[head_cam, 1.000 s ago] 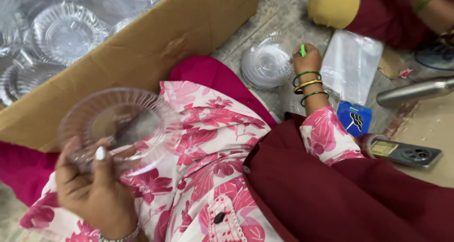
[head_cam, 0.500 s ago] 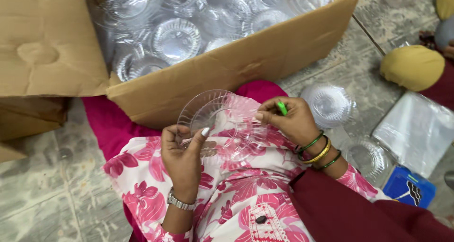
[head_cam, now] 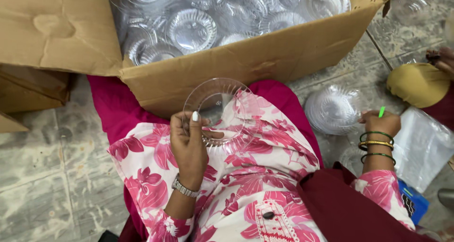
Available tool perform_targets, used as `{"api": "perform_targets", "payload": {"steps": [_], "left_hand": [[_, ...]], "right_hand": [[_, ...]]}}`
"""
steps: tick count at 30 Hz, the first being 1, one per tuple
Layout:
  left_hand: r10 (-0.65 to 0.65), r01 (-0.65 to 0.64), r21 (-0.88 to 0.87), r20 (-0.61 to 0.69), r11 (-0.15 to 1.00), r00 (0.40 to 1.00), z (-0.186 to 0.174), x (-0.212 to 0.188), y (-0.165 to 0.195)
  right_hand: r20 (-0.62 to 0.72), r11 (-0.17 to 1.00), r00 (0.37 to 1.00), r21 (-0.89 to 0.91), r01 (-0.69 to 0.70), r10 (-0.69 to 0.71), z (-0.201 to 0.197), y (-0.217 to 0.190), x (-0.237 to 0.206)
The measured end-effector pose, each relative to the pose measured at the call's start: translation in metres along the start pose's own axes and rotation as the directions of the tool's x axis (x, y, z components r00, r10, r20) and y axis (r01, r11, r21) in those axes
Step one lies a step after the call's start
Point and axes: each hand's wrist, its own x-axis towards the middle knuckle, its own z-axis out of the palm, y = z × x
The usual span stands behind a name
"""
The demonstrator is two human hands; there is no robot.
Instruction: The person sits on the floor and repeatedly picks up clear plastic dishes from a cardboard box. They wipe the surface of each dish with a small green tool and place it on the floor. The process is repeated for multiple dishes.
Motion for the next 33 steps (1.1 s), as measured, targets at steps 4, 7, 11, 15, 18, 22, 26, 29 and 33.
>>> {"api": "perform_targets", "payload": {"steps": [4, 7, 11, 15, 18, 22, 26, 29, 33], "left_hand": [[-0.029, 0.029, -0.004, -0.006, 1.0, 1.0, -0.002, -0.001, -0.001], [-0.031, 0.032, -0.03, 0.01, 0.999, 0.999, 0.0, 0.0, 0.001], [-0.022, 0.024, -0.041, 0.061, 0.999, 0.998, 0.008, -0.001, 0.004], [-0.009, 0.018, -0.08, 0.111, 0.997, 0.994, 0.011, -0.005, 0.007], [0.082, -0.079, -0.033, 0.117, 0.996, 0.99, 0.011, -0.009, 0.008], [-0.052, 0.052, 0.004, 0.115, 0.999, 0.992, 0.012, -0.014, 0.011], [-0.031, 0.027, 0.023, 0.184, 0.999, 0.982, 0.018, -0.012, 0.014], [-0.044, 0.027, 0.088, 0.197, 0.996, 0.979, 0.02, -0.011, 0.016], [-0.038, 0.012, 0.156, 0.169, 0.988, 0.985, 0.012, -0.013, 0.02]], "right_hand": [[-0.009, 0.825, 0.998, -0.564, 0.041, -0.056, -0.009, -0.021, -0.012], [0.056, 0.967, 0.973, -0.107, 0.23, -0.226, 0.002, -0.089, -0.041], [0.451, 0.912, 0.872, 0.409, -0.015, -0.188, 0.018, -0.194, -0.108], [0.656, 0.788, 0.597, 0.613, -0.065, -0.462, 0.01, -0.269, -0.167], [0.704, 0.887, 0.57, 0.452, 0.099, -0.423, 0.005, -0.294, -0.186], [0.653, 0.752, 0.536, 0.657, -0.049, -0.535, 0.003, -0.297, -0.192], [0.601, 0.7, 0.591, 0.709, -0.085, -0.538, 0.003, -0.282, -0.187], [0.526, 0.68, 0.679, 0.731, -0.054, -0.512, 0.01, -0.252, -0.164], [0.271, 0.722, 0.883, 0.684, 0.103, -0.382, 0.019, -0.171, -0.083]]}}
